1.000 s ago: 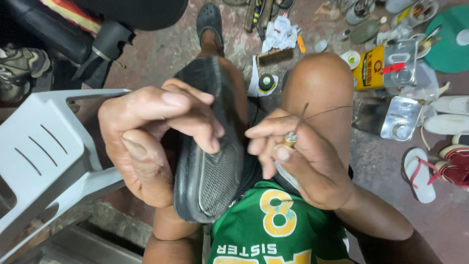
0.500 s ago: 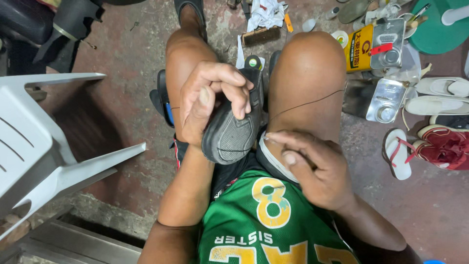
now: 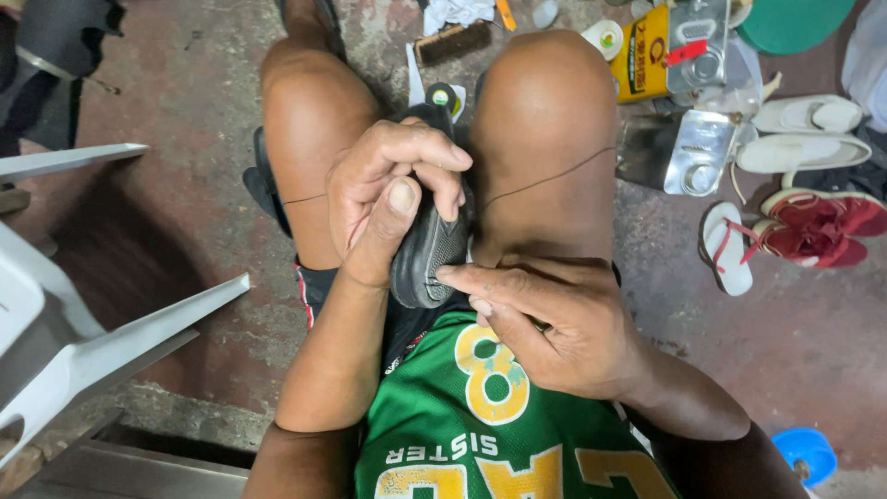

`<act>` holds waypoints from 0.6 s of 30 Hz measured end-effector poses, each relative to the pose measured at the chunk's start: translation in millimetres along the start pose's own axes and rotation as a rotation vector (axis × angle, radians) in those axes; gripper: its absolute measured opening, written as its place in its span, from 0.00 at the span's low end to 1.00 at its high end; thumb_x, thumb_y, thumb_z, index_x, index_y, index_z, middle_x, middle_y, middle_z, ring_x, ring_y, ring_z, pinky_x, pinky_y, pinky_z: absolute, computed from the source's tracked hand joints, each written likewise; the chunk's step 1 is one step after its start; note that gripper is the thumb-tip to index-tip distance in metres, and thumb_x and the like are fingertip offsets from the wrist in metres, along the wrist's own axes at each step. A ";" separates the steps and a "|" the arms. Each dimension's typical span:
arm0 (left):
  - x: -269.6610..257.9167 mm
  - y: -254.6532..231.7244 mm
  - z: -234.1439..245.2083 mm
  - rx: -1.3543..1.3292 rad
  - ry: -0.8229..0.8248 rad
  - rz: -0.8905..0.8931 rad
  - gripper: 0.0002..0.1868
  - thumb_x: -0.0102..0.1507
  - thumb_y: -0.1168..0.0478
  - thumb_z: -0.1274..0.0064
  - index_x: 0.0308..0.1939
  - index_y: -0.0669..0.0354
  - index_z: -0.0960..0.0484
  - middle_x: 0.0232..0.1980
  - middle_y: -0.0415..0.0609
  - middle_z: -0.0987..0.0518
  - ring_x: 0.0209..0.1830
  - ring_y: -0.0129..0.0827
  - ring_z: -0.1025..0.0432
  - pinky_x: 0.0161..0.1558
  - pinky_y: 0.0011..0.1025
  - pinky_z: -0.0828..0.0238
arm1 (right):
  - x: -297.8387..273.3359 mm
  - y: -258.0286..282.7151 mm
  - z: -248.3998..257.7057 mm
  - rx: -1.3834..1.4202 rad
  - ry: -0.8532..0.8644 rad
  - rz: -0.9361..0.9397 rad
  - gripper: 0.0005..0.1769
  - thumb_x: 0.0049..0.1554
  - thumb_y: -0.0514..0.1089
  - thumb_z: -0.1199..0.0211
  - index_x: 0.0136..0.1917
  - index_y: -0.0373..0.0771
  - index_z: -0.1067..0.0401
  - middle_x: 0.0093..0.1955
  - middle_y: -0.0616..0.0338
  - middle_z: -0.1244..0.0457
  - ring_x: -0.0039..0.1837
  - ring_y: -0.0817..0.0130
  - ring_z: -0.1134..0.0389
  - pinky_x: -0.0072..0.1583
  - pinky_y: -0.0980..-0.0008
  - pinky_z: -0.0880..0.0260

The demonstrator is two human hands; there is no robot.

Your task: The person applies glue from a jar to the edge of a black shoe using a stick, and then hand-stitches the sole using a needle and thread while holding the shoe in their lap.

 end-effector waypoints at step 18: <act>17.7 10.7 -46.6 0.405 0.181 -0.152 0.10 0.70 0.63 0.52 0.48 0.63 0.18 0.34 0.48 0.22 0.33 0.34 0.27 0.44 0.29 0.34 | -37.7 -10.8 36.7 -0.145 -0.021 -0.115 0.19 0.59 0.29 0.39 0.64 0.35 0.27 0.45 0.56 0.30 0.44 0.70 0.25 0.46 0.71 0.23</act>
Point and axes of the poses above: each hand's wrist, its own x-axis towards the middle knuckle, its own z-axis out of the back of the hand, y = z × x, the point moved 4 cm from there along x, towards the middle knuckle
